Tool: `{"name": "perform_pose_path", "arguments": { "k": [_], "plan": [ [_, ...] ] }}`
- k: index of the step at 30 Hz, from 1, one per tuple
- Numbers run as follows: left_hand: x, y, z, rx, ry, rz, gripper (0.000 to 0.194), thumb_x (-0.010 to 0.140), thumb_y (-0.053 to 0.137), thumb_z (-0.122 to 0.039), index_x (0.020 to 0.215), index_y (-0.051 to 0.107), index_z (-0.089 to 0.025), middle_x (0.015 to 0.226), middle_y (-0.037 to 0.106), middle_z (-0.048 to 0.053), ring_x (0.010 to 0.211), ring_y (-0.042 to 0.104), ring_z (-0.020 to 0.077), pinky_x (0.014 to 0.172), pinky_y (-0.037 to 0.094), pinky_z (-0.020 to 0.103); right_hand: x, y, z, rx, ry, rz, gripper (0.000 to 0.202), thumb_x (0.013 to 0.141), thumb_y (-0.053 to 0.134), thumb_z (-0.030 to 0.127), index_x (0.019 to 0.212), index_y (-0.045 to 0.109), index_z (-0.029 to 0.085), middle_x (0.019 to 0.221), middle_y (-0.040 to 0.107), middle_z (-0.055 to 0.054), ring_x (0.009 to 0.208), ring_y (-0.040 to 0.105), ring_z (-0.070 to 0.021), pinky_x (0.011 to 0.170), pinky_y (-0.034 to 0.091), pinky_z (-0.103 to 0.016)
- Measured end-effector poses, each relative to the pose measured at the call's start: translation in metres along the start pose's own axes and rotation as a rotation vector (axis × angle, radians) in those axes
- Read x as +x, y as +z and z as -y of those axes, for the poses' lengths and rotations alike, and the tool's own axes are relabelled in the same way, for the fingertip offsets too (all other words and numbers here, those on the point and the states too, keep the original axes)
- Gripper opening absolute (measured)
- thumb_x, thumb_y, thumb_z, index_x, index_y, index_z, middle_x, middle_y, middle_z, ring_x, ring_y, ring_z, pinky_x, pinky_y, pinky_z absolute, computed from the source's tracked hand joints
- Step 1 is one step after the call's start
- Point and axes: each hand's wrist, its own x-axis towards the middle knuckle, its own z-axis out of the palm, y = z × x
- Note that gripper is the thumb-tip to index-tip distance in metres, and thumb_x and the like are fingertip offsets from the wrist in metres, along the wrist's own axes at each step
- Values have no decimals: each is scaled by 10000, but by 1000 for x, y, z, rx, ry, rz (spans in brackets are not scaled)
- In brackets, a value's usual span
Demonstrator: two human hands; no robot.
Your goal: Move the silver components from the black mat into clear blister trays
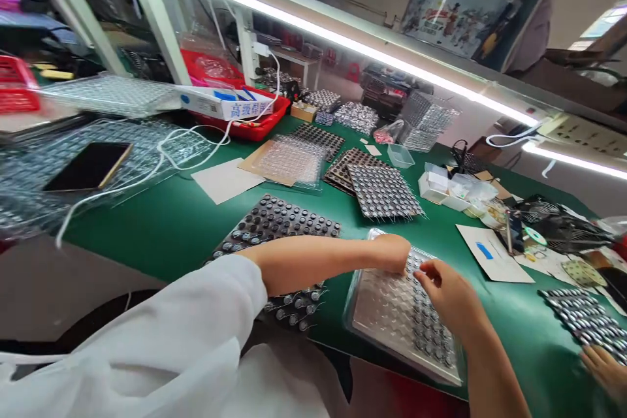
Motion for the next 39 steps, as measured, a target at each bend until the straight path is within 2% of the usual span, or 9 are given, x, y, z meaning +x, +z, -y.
{"name": "perform_pose_path", "arguments": {
  "k": [3,6,10,13,18,26,32,36,39],
  "plan": [
    [-24,-2,28,-66,74,-132,369,751,669,-396,1049,604,-189,1059,662,78,950,612,223,720,464,267,-4,1,19,14,-92,-6,246,835,498,441,897,594,223,833,655,-24,723,576,-173,655,406,-286],
    [-72,-7,67,-91,103,-222,273,801,624,-334,1030,608,-185,1045,654,66,944,599,197,750,444,255,-5,7,43,7,-217,54,231,857,487,401,906,618,217,891,664,-34,788,588,-177,724,415,-296],
    [-135,-9,119,-61,79,-230,148,804,616,-289,911,663,-199,946,670,39,928,589,192,774,425,251,5,25,87,-95,-359,195,211,878,472,301,945,655,220,974,675,-45,903,594,-196,817,397,-311],
    [-156,-2,145,-61,51,-231,133,807,613,-277,885,693,-205,915,683,31,919,594,190,796,421,252,20,44,123,-210,-406,294,215,872,484,269,958,675,222,991,680,-50,953,592,-199,840,388,-294],
    [-154,15,153,-48,50,-247,153,785,644,-320,880,710,-219,907,696,24,912,606,194,790,430,255,39,72,169,-442,-429,417,225,842,528,335,919,682,191,988,682,-88,940,603,-233,770,400,-293],
    [-148,20,146,-15,-28,-255,116,726,679,-302,812,705,-229,855,695,37,887,611,215,762,438,272,37,74,185,-515,-404,410,215,842,510,318,916,656,179,957,694,-92,888,623,-234,744,396,-297],
    [-147,22,145,-137,-127,-232,101,709,673,-282,772,669,-203,854,688,36,846,609,204,707,422,256,15,49,157,-317,-361,229,156,851,524,289,827,634,180,876,677,-60,842,597,-185,760,384,-280],
    [-154,10,143,-301,-124,-288,94,755,608,-276,769,653,-194,798,690,-3,757,608,157,659,408,222,6,11,84,-82,-160,70,183,852,504,327,781,600,189,776,646,-26,727,557,-153,684,380,-269],
    [-147,0,130,-378,-73,-316,134,771,594,-303,782,656,-186,773,690,-10,724,606,144,630,404,210,5,-5,30,-20,-38,130,214,851,460,347,751,572,194,681,604,0,641,521,-144,604,355,-261]
  ]
}}
